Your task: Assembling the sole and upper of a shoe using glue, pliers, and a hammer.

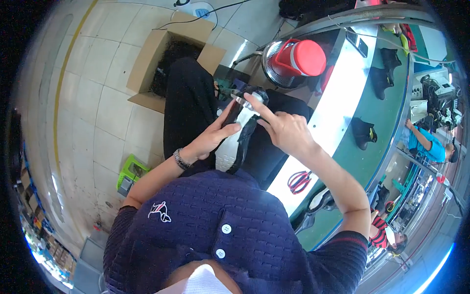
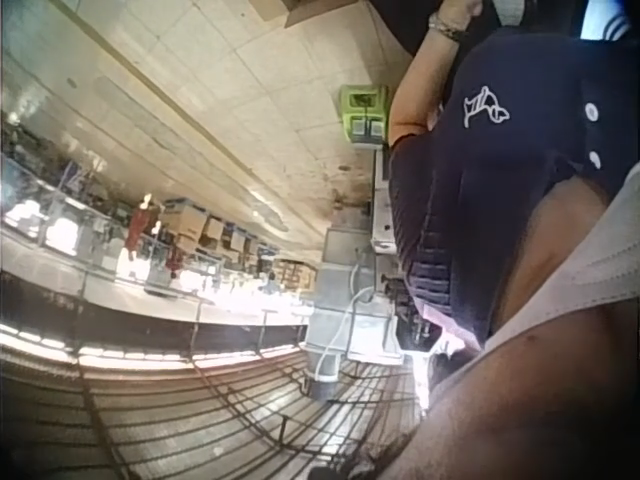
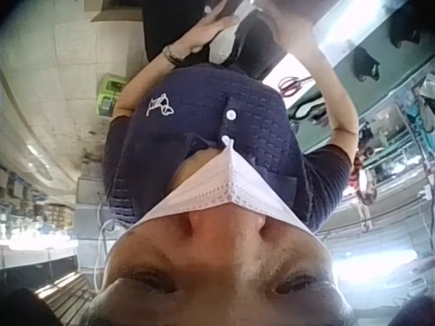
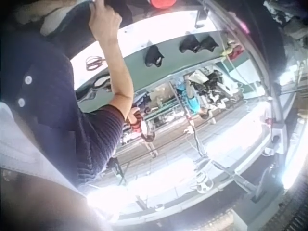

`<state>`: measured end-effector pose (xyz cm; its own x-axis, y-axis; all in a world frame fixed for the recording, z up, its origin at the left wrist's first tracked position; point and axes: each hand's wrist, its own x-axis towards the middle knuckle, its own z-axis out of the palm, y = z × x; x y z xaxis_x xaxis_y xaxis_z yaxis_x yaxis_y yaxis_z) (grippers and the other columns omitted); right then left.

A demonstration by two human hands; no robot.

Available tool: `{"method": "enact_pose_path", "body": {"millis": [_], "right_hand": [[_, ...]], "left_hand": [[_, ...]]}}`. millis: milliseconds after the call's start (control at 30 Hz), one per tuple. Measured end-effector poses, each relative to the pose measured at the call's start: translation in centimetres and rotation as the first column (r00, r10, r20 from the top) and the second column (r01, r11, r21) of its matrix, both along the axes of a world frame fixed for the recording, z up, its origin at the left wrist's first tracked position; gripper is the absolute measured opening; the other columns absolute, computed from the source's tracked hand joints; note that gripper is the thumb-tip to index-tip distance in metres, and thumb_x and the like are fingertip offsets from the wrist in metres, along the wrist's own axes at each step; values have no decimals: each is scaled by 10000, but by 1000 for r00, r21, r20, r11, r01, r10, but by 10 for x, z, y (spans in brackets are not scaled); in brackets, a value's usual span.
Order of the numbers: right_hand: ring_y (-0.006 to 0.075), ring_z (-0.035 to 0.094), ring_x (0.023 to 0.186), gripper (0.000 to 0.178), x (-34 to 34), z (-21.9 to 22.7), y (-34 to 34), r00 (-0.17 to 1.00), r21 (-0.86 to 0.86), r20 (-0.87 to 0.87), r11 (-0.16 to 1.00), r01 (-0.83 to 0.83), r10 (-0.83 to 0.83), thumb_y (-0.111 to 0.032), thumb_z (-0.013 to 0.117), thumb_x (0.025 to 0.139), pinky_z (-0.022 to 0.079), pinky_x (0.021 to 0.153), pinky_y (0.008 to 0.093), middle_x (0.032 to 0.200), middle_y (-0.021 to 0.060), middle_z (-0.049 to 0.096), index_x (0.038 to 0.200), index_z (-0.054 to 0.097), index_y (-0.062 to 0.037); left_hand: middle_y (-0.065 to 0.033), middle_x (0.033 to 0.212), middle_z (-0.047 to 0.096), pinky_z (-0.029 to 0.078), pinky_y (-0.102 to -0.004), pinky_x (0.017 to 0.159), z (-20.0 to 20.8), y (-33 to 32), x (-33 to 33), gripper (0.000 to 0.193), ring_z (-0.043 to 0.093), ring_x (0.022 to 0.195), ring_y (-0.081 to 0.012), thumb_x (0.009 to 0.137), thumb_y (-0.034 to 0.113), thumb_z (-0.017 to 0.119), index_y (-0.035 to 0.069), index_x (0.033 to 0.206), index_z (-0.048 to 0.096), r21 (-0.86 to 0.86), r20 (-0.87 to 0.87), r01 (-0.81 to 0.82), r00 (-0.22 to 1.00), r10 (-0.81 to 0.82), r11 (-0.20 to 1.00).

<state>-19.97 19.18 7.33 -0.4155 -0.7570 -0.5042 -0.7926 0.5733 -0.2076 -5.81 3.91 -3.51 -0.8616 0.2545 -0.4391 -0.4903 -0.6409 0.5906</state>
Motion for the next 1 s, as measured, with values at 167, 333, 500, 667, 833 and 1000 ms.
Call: {"method": "enact_pose_path", "body": {"millis": [167, 333, 500, 667, 833, 1000], "right_hand": [[318, 619, 560, 713, 17, 11, 0, 997, -466, 60, 882, 66, -43, -145, 644, 887, 498, 525, 420, 734, 150, 637, 1493, 285, -255], [327, 622, 564, 692, 17, -12, 8, 988, -183, 123, 977, 110, -89, -145, 641, 896, 499, 519, 412, 732, 143, 640, 1488, 294, -234], [320, 622, 553, 695, 34, -1, 6, 996, -517, 48, 851, 91, -77, -154, 632, 905, 485, 495, 404, 686, 127, 631, 1494, 276, -249], [228, 598, 469, 677, 32, -7, 10, 1000, -120, 17, 993, 12, -10, -223, 590, 941, 504, 447, 335, 643, 104, 615, 1508, 226, -284], [237, 593, 449, 664, 50, -4, 12, 997, -437, 72, 899, 12, 22, -250, 552, 964, 494, 429, 350, 616, 93, 608, 1516, 187, -304], [313, 636, 585, 701, 50, 5, 8, 992, -98, 105, 993, 73, -63, -158, 631, 891, 508, 525, 395, 722, 127, 654, 1493, 286, -260]], "left_hand": [[-126, 1558, 200, 240, -338, 1123, -5, -1, 2, 807, 264, 1392, -204, 959, 294, 582, 171, 1554, 51, -109, -70, -23, 997, 16, 994], [-118, 1570, 165, 229, -339, 1130, -12, 1, 3, 802, 240, 1405, -208, 957, 259, 587, 152, 1552, 60, -112, -85, -40, 996, 31, 993], [-123, 1567, 166, 228, -347, 1130, -10, -1, 2, 847, 231, 1410, -214, 931, 250, 627, 154, 1552, 59, -68, -56, -24, 998, 20, 997], [-126, 1561, 183, 227, -359, 1130, -10, -7, 4, 950, 232, 1412, -228, 880, 228, 689, 164, 1553, 22, 18, -69, 6, 998, -5, 1000], [-142, 1557, 185, 225, -386, 1129, -15, -8, 6, 1086, 251, 1403, -238, 804, 192, 761, 201, 1552, -26, -10, -135, 60, 989, -60, 998], [-137, 1562, 172, 203, -385, 1139, -11, -14, 5, 1128, 214, 1423, -236, 774, 181, 783, 208, 1551, -36, 72, -91, 78, 993, -71, 994]]}}
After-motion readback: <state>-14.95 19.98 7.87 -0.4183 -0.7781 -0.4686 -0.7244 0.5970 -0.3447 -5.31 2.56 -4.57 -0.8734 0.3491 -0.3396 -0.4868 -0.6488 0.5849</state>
